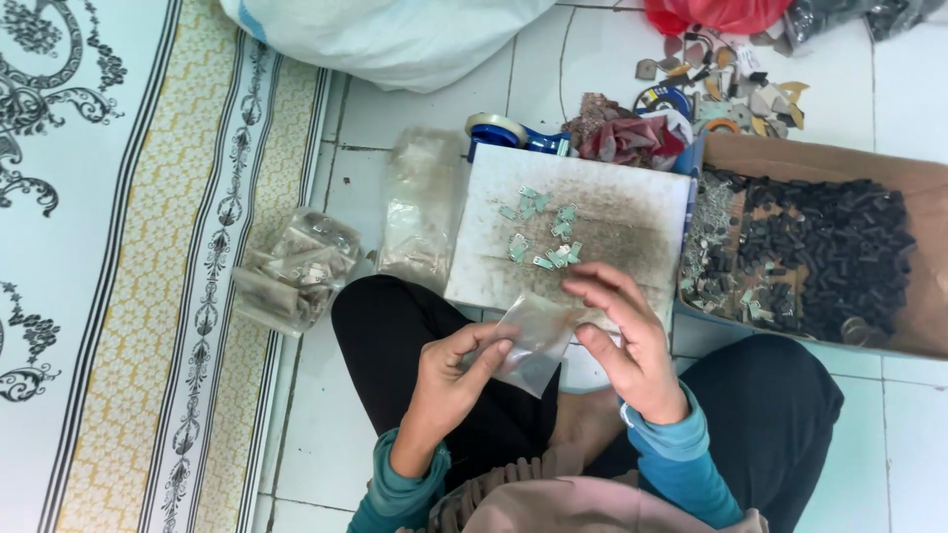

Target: Sorting small metal components from a box and placing them into plastic bags for packaging.

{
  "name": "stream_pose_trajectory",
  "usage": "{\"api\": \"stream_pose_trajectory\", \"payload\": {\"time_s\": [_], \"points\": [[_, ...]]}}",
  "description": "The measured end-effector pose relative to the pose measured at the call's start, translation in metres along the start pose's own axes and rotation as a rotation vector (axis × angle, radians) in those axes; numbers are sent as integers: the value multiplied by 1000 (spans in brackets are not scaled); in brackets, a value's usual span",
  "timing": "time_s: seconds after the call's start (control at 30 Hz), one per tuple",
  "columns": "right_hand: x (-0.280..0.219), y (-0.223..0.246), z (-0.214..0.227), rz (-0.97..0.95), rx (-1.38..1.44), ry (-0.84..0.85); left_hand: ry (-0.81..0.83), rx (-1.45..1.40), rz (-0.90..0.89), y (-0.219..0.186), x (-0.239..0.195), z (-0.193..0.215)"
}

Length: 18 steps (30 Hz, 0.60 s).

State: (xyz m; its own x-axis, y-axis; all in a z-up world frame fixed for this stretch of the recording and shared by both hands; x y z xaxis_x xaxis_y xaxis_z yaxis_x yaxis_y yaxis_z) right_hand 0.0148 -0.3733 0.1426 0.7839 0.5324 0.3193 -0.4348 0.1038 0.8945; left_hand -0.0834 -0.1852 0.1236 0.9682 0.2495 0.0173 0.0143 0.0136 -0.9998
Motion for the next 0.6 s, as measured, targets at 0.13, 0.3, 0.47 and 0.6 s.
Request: {"api": "stream_pose_trajectory", "payload": {"time_s": [0.13,0.3,0.47,0.6], "points": [[-21,-10,9,-75,25,-45,26,70,3,-9,1,-12],[-40,-30,21,-174,29,-101,-193,449,-218,-19,5,-27],[-54,-40,17,-210,36,-83,-79,404,-235,-24,-3,-58],[-65,-46,-3,-212,89,2,85,311,-163,-5,-7,-85]]}}
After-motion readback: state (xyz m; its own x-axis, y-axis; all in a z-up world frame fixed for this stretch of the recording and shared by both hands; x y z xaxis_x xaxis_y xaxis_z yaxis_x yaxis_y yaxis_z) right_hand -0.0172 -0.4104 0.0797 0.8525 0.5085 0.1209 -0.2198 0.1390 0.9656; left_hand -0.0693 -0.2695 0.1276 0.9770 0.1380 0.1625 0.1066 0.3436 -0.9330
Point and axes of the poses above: each hand's wrist, its own x-axis towards the middle knuckle, its own z-axis out of the back of the hand, y = z × x, the point moved 4 cm from there along x, towards the middle knuckle, and after that the axes turned 1 degree about -z, right-handed, at the moved point
